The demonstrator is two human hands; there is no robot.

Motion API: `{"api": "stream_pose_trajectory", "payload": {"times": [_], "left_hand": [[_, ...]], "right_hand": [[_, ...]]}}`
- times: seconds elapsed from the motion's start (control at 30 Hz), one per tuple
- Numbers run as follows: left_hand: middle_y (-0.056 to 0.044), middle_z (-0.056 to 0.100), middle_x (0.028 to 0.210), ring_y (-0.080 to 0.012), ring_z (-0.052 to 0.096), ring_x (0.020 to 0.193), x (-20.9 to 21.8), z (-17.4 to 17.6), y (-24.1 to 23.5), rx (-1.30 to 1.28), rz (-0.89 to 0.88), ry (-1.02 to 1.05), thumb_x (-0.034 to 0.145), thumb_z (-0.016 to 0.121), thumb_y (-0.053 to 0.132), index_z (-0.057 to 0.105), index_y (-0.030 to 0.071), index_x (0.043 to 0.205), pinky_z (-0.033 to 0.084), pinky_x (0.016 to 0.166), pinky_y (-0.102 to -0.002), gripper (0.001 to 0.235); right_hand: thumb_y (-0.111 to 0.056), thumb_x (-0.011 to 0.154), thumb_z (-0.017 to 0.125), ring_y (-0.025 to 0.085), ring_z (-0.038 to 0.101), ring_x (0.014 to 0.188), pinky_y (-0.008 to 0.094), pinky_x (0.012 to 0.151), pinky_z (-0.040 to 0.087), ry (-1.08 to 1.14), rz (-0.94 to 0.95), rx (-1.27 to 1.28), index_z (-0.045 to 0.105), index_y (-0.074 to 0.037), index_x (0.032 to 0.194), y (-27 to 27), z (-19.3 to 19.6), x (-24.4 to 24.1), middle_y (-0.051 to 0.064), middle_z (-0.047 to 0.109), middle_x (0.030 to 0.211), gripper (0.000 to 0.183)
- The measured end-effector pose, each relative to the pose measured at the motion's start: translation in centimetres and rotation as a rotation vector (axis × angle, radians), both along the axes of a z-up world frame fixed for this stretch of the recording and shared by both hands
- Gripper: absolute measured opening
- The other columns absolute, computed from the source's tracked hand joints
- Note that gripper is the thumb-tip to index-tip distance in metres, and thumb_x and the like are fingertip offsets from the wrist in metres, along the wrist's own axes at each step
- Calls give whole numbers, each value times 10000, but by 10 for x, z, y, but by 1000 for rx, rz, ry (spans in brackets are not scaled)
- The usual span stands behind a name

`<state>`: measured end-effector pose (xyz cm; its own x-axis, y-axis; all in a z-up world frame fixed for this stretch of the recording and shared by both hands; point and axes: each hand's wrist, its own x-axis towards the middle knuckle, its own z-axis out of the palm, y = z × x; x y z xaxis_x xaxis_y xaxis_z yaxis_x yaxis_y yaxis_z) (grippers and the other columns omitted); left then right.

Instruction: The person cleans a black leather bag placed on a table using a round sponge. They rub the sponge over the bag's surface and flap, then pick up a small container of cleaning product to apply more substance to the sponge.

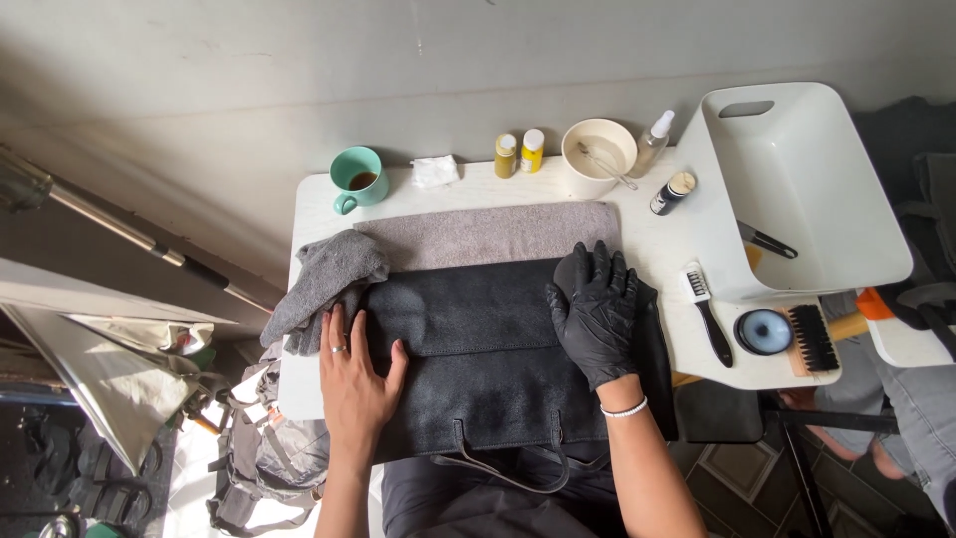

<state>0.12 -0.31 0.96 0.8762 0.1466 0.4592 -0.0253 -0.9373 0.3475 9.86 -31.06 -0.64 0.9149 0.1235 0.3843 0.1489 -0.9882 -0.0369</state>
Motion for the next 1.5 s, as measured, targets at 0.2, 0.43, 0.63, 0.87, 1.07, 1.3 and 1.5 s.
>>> {"api": "stream_pose_trajectory", "payload": {"times": [0.2,0.43,0.63,0.87,1.07,1.3,1.5], "left_hand": [[-301,442,1538,-452,376,1478,0,-1,0,-22,1,12,943,626,380,548,-42,1402,316,1236,-511,628],[-303,434,1550,-445,367,1489,-1,-1,0,-18,0,24,942,616,392,540,-40,1410,300,1248,-500,642],[-325,452,1538,-449,381,1482,-1,-4,1,12,12,23,939,608,397,547,-47,1410,308,1248,-492,650],[-314,459,1529,-459,403,1465,-1,-2,-1,4,12,-23,934,635,379,555,-51,1396,340,1226,-510,636],[-308,467,1522,-453,404,1463,0,-5,0,10,11,-38,928,640,390,559,-49,1387,336,1228,-504,640],[-299,474,1525,-439,406,1464,0,-7,1,4,15,-33,925,630,408,561,-41,1393,330,1228,-488,651],[-316,475,1522,-441,400,1469,-1,-6,1,20,20,-27,932,610,417,562,-53,1397,325,1232,-487,663]], "right_hand": [[-540,1022,437,478,427,1420,587,1188,309,-48,127,46,421,-77,1578,12,-3,-26,247,454,1568,724],[-519,1015,445,458,378,1449,573,1210,277,69,225,106,428,-104,1561,30,1,-53,208,395,1615,686],[-507,1011,468,481,391,1431,558,1208,277,107,263,125,436,-88,1548,37,-1,-35,250,430,1575,681],[-524,1012,411,470,401,1433,560,1186,287,95,267,49,434,-84,1549,65,-13,10,237,445,1568,695],[-490,993,473,519,369,1432,611,1169,297,72,284,100,432,-77,1539,80,-32,29,251,440,1559,686],[-488,1032,411,451,370,1454,547,1227,241,59,372,114,442,-65,1544,79,-11,-8,201,457,1570,665],[-426,1022,478,421,355,1470,541,1242,235,102,466,129,384,-93,1583,75,-2,-66,195,417,1600,659]]}}
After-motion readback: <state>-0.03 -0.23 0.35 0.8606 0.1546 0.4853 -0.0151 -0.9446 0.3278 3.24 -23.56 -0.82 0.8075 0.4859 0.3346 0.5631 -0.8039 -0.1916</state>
